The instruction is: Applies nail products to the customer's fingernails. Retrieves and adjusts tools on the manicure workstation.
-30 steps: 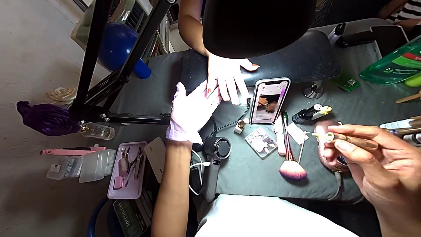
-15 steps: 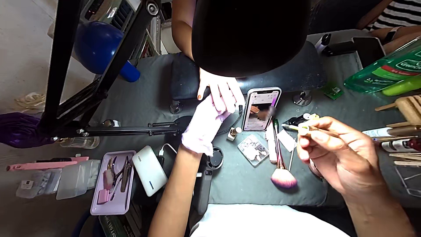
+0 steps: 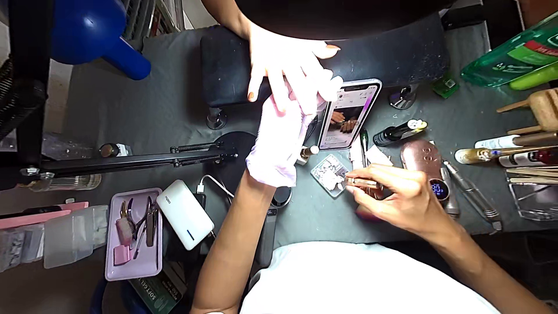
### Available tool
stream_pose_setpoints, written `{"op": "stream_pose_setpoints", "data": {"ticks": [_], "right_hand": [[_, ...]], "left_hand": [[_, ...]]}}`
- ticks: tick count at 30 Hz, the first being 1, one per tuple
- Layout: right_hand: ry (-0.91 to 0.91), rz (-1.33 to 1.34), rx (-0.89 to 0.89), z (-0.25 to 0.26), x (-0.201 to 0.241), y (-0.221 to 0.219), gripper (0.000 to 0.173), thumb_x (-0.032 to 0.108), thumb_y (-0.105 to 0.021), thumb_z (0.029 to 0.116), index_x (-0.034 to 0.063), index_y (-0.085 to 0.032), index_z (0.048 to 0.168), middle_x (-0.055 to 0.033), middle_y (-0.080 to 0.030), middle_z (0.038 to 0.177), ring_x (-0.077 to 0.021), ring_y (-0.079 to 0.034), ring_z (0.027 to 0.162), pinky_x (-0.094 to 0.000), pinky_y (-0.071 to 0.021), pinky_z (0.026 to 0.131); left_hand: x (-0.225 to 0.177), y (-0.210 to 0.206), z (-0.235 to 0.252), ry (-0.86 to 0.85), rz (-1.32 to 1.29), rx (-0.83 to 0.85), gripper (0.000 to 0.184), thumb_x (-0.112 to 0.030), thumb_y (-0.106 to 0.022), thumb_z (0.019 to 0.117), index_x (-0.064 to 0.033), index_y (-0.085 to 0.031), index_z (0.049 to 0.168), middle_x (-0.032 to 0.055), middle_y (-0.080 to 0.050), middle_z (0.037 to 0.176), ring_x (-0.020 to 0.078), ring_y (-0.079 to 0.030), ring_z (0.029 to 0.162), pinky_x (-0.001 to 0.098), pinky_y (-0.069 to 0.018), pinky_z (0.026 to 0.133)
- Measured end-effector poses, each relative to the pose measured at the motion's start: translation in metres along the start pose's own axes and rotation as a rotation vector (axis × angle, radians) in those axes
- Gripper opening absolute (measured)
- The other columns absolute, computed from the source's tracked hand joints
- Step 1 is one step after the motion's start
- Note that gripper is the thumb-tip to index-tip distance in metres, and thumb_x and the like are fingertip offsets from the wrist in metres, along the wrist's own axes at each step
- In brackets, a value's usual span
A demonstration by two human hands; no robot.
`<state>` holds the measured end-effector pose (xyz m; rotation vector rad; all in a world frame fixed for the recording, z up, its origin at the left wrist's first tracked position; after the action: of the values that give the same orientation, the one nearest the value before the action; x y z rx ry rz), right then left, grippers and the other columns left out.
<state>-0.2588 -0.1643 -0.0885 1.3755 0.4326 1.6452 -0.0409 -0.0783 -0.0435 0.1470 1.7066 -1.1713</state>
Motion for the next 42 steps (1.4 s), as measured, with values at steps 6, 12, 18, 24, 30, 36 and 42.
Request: {"op": "stream_pose_setpoints", "data": {"ticks": [6, 12, 18, 24, 30, 36, 42], "right_hand": [[0.009, -0.117, 0.012, -0.002, 0.001, -0.009, 0.025, 0.027, -0.063, 0.0957, 0.0092, -0.079, 0.104, -0.0079, -0.074, 0.083, -0.0174, -0.068, 0.07, -0.034, -0.0519, 0.059], [-0.005, -0.001, -0.023, 0.002, 0.0, -0.002, 0.025, 0.027, -0.066, 0.0943, 0.0073, -0.078, 0.104, -0.0062, -0.074, 0.087, -0.0099, -0.067, 0.075, -0.0255, -0.0539, 0.066], [0.115, 0.213, -0.382, 0.06, 0.045, 0.045, 0.021, 0.016, -0.078, 0.0872, 0.0117, -0.066, 0.103, -0.0025, -0.077, 0.115, -0.0208, -0.073, 0.113, -0.0407, -0.0612, 0.1], [0.254, 0.178, -0.419, 0.105, 0.067, 0.017, 0.015, 0.013, -0.073, 0.0851, 0.0051, -0.061, 0.089, -0.0095, -0.077, 0.105, -0.0173, -0.073, 0.112, -0.0356, -0.0589, 0.101], [0.277, 0.118, -0.4, 0.102, 0.064, 0.007, 0.012, 0.012, -0.069, 0.0882, 0.0046, -0.06, 0.085, -0.0147, -0.078, 0.109, -0.0159, -0.074, 0.106, -0.0272, -0.0602, 0.092], [0.252, 0.042, -0.413, 0.098, 0.062, 0.004, 0.016, 0.015, -0.07, 0.0882, 0.0048, -0.06, 0.08, -0.0121, -0.076, 0.091, -0.0057, -0.071, 0.084, -0.0179, -0.0569, 0.078], [0.266, 0.058, -0.387, 0.098, 0.059, 0.007, 0.016, 0.015, -0.071, 0.0881, 0.0041, -0.061, 0.081, -0.0108, -0.076, 0.09, -0.0062, -0.072, 0.086, -0.0228, -0.0577, 0.086]], "left_hand": [[-0.01, 0.007, -0.01, -0.015, 0.042, -0.013, 0.017, 0.004, -0.047, 0.1023, -0.0026, -0.053, 0.117, 0.0092, -0.068, 0.099, 0.0168, -0.069, 0.095, 0.0311, -0.0559, 0.092], [-0.017, 0.022, -0.038, -0.009, 0.223, 0.069, 0.021, -0.011, -0.047, 0.1068, -0.0107, -0.057, 0.125, 0.0012, -0.066, 0.101, 0.0052, -0.063, 0.088, 0.0202, -0.0534, 0.08], [-0.016, 0.024, -0.038, 0.046, 0.17, 0.102, 0.026, -0.013, -0.048, 0.1071, -0.0113, -0.057, 0.131, 0.0032, -0.067, 0.107, 0.0082, -0.065, 0.094, 0.0225, -0.0548, 0.085], [-0.015, 0.03, -0.041, 0.043, 0.123, 0.047, 0.02, -0.012, -0.051, 0.1054, -0.017, -0.06, 0.123, -0.0018, -0.067, 0.105, 0.0063, -0.065, 0.096, 0.023, -0.0551, 0.086], [-0.009, 0.035, -0.036, -0.004, 0.187, 0.035, 0.019, -0.006, -0.056, 0.101, -0.0165, -0.061, 0.116, -0.0031, -0.064, 0.098, 0.0037, -0.062, 0.09, 0.0196, -0.0536, 0.08], [-0.007, 0.033, -0.033, -0.047, 0.072, 0.047, 0.022, -0.002, -0.057, 0.0993, -0.0143, -0.063, 0.116, -0.0021, -0.066, 0.103, 0.0052, -0.064, 0.097, 0.0214, -0.0536, 0.086], [-0.007, 0.033, -0.033, -0.063, 0.12, 0.043, 0.016, -0.003, -0.057, 0.0993, -0.0151, -0.064, 0.107, -0.0037, -0.065, 0.092, 0.0023, -0.063, 0.085, 0.0169, -0.0529, 0.076]]}}
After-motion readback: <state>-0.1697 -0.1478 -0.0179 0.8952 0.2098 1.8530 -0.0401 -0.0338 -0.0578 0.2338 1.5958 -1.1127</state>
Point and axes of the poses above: each hand's wrist, its own z-axis towards the middle knuckle, its own y-axis out of the back of the hand, x = y × z, the point moved 4 cm from there along z, towards the middle knuckle
